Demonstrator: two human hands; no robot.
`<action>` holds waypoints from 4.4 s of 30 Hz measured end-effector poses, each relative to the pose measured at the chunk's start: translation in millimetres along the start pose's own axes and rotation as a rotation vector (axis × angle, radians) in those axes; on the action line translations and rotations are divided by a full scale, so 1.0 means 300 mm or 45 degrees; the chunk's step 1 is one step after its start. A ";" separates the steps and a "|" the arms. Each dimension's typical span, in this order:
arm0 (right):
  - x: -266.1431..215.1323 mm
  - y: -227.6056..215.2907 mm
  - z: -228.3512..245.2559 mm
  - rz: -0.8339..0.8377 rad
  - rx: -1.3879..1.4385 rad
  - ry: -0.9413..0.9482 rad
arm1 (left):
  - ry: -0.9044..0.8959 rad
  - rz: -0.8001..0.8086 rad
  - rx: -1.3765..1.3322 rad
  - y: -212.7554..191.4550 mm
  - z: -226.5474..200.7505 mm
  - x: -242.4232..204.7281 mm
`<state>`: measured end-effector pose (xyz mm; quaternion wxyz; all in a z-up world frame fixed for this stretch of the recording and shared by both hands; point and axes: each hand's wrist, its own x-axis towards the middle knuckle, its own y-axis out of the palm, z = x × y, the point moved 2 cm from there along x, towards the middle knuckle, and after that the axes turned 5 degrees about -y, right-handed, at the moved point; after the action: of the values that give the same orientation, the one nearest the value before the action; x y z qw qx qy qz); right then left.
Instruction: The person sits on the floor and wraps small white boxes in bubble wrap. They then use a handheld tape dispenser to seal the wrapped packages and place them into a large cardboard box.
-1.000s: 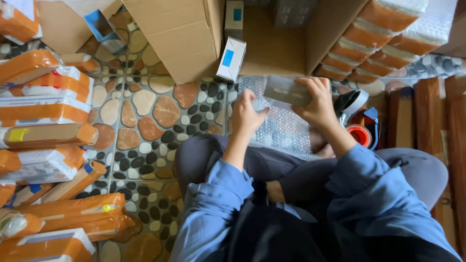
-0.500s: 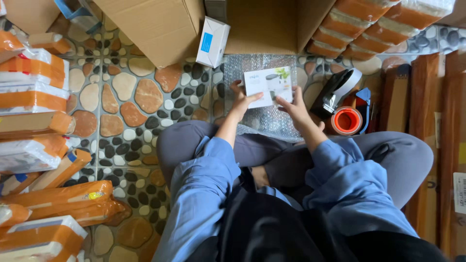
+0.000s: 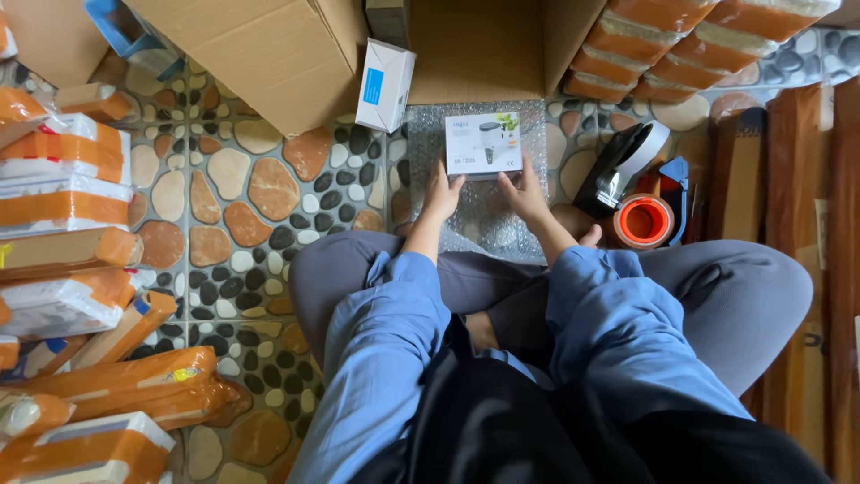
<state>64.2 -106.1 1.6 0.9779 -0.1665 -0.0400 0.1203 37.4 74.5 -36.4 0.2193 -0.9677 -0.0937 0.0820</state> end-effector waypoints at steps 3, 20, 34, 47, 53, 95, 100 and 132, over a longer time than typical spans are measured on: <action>0.003 -0.002 -0.039 0.040 -0.060 0.094 | -0.029 -0.014 0.040 0.032 0.081 0.018; 0.000 -0.015 0.028 0.157 -0.162 0.306 | -0.170 0.025 -0.055 0.023 0.061 0.016; 0.003 0.000 -0.012 0.136 -0.215 0.297 | -0.145 -0.100 0.124 0.005 0.004 -0.035; -0.209 -0.030 0.218 1.459 -0.768 0.075 | 0.016 0.577 1.173 0.013 -0.116 -0.467; -0.286 0.012 0.071 1.105 -1.206 0.046 | -0.002 0.317 1.141 0.028 -0.145 -0.466; 0.286 -0.016 -0.099 0.728 -1.368 0.020 | -0.051 0.827 0.928 -0.027 -0.155 0.298; 0.213 0.044 0.031 0.241 -1.445 -0.506 | -0.057 0.826 0.954 -0.004 -0.106 0.317; -0.124 0.050 0.323 0.099 -1.364 -0.790 | 0.913 0.079 0.808 -0.152 -0.429 0.104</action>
<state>13.3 -71.1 86.4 0.6962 -0.5928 -0.3709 0.1619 86.7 69.1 94.6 0.5199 -0.8225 0.0463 -0.2258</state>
